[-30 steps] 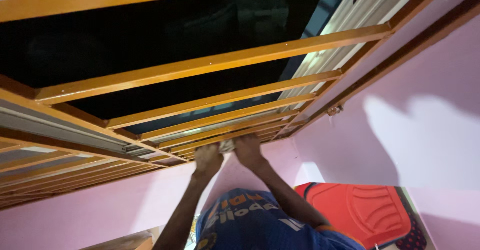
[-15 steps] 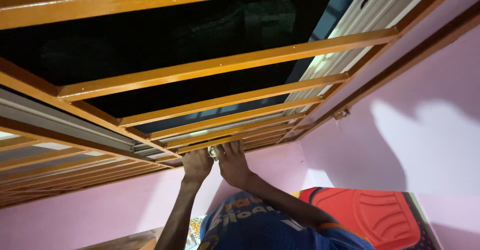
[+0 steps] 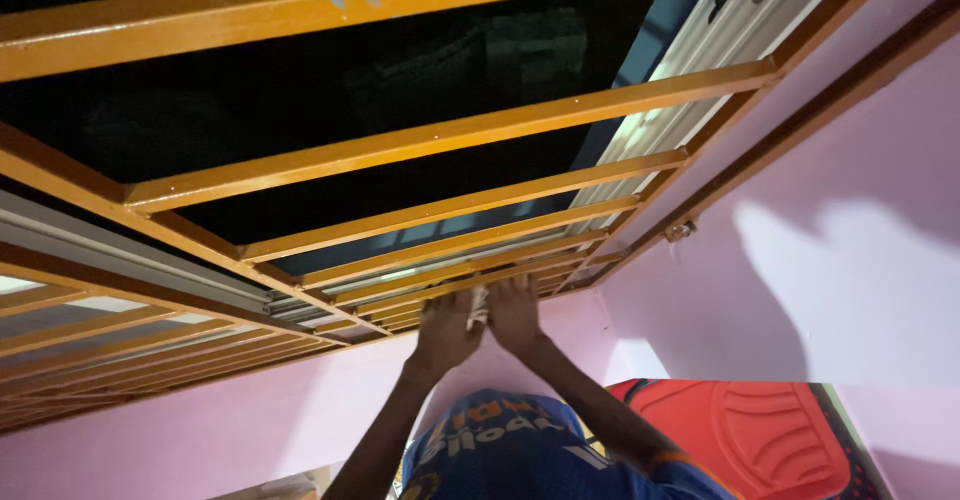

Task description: The person wipes the horizontal and vertical bars of a window frame with a cloth.

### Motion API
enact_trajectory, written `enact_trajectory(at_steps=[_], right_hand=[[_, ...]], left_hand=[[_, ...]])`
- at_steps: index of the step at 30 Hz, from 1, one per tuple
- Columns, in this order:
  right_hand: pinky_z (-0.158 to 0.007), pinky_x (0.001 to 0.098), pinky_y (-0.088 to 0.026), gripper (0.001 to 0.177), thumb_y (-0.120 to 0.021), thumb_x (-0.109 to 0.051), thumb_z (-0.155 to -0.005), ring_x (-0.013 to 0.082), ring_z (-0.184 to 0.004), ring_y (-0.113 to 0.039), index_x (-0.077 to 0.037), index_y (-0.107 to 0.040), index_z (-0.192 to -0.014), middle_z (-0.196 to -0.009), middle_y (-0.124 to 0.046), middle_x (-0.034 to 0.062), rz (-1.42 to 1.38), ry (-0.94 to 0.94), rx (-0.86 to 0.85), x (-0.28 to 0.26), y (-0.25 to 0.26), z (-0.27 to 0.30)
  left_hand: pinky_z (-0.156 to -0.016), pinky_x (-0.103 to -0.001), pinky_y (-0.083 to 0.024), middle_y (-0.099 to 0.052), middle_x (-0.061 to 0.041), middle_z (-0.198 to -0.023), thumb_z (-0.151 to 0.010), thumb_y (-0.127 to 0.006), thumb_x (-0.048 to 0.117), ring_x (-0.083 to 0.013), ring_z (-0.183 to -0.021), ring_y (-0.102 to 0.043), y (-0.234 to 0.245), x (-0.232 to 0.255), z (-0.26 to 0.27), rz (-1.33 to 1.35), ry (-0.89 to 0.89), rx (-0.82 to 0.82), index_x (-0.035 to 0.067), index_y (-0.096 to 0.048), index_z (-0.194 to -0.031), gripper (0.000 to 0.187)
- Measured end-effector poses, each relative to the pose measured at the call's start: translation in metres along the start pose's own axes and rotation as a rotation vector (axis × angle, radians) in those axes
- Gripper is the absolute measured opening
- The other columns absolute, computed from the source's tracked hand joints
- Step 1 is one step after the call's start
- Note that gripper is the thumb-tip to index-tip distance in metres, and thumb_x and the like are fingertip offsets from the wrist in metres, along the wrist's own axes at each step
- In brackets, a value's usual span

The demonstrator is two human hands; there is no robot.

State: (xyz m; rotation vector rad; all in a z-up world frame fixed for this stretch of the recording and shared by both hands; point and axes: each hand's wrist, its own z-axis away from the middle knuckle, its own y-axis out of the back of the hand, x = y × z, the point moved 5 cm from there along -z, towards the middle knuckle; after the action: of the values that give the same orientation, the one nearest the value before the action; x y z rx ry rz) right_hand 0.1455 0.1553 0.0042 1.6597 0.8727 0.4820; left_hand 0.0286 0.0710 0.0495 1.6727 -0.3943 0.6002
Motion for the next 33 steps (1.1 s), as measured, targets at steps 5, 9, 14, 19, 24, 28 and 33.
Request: enact_trajectory(at_steps=[5, 9, 14, 19, 24, 28, 33], right_hand=[[-0.114, 0.0680, -0.025, 0.071, -0.073, -0.015, -0.069, 0.0430, -0.139, -0.039, 0.000, -0.054, -0.136, -0.139, -0.053, 0.0230, 0.053, -0.029, 0.020, 0.036, 0.038, 0.004], [-0.118, 0.0631, -0.026, 0.076, -0.071, -0.012, -0.068, 0.0430, -0.139, -0.040, 0.001, -0.051, -0.140, -0.142, -0.051, 0.0223, 0.050, -0.045, -0.018, 0.032, 0.053, 0.000], [-0.111, 0.0696, -0.022, 0.077, -0.070, -0.027, -0.080, 0.0500, -0.140, -0.032, 0.002, -0.043, -0.147, -0.148, -0.042, 0.0299, -0.106, 0.142, -0.040, 0.006, 0.079, -0.003], [-0.105, 0.0721, -0.023, 0.076, -0.063, -0.040, -0.089, 0.0541, -0.139, -0.027, 0.002, -0.039, -0.147, -0.152, -0.034, 0.0340, -0.129, 0.245, -0.083, -0.039, 0.061, -0.016], [-0.108, 0.0669, -0.031, 0.046, -0.055, -0.036, -0.104, 0.0426, -0.136, -0.040, -0.005, -0.054, -0.137, -0.144, -0.046, 0.0222, -0.114, 0.225, -0.233, -0.074, 0.023, -0.017], [-0.094, 0.0624, -0.035, 0.045, -0.060, -0.024, -0.091, 0.0421, -0.126, -0.045, -0.002, -0.059, -0.130, -0.134, -0.051, 0.0236, -0.092, 0.267, -0.127, -0.076, 0.026, -0.020], [-0.099, 0.0631, -0.036, 0.049, -0.062, -0.016, -0.088, 0.0423, -0.123, -0.049, -0.007, -0.060, -0.137, -0.130, -0.056, 0.0197, -0.132, 0.198, -0.042, -0.045, 0.033, -0.011]], left_hand=[[-0.100, -0.065, -0.038, -0.054, -0.032, -0.131, -0.079, -0.071, 0.023, -0.0498, -0.121, -0.054, -0.002, 0.044, -0.009, -0.094, -0.234, 0.251, -0.001, -0.050, -0.135, 0.064], [-0.103, -0.061, -0.042, -0.059, -0.026, -0.129, -0.083, -0.066, 0.020, -0.0441, -0.122, -0.057, -0.024, 0.026, -0.016, -0.054, -0.122, 0.110, 0.002, -0.053, -0.135, 0.056], [-0.097, -0.059, -0.045, -0.069, -0.024, -0.106, -0.084, -0.064, 0.017, -0.0448, -0.103, -0.064, -0.026, -0.013, -0.011, 0.049, 0.079, -0.004, 0.012, -0.065, -0.131, 0.047], [-0.087, -0.060, -0.048, -0.071, -0.023, -0.097, -0.085, -0.068, 0.020, -0.0470, -0.091, -0.067, 0.004, -0.034, 0.007, 0.032, 0.138, 0.089, 0.010, -0.067, -0.123, 0.039], [-0.093, -0.061, -0.046, -0.070, -0.025, -0.103, -0.075, -0.066, 0.009, -0.0474, -0.101, -0.063, 0.048, -0.038, 0.031, -0.035, 0.070, 0.361, 0.005, -0.066, -0.120, 0.046], [-0.095, -0.059, -0.047, -0.067, -0.029, -0.113, -0.073, -0.060, 0.000, -0.0493, -0.108, -0.060, 0.050, -0.033, 0.036, -0.010, -0.034, 0.425, -0.003, -0.064, -0.123, 0.051], [-0.097, -0.058, -0.047, -0.064, -0.031, -0.115, -0.076, -0.063, 0.002, -0.0470, -0.104, -0.062, 0.000, -0.031, 0.019, -0.109, -0.022, 0.241, -0.009, -0.055, -0.135, 0.060]])
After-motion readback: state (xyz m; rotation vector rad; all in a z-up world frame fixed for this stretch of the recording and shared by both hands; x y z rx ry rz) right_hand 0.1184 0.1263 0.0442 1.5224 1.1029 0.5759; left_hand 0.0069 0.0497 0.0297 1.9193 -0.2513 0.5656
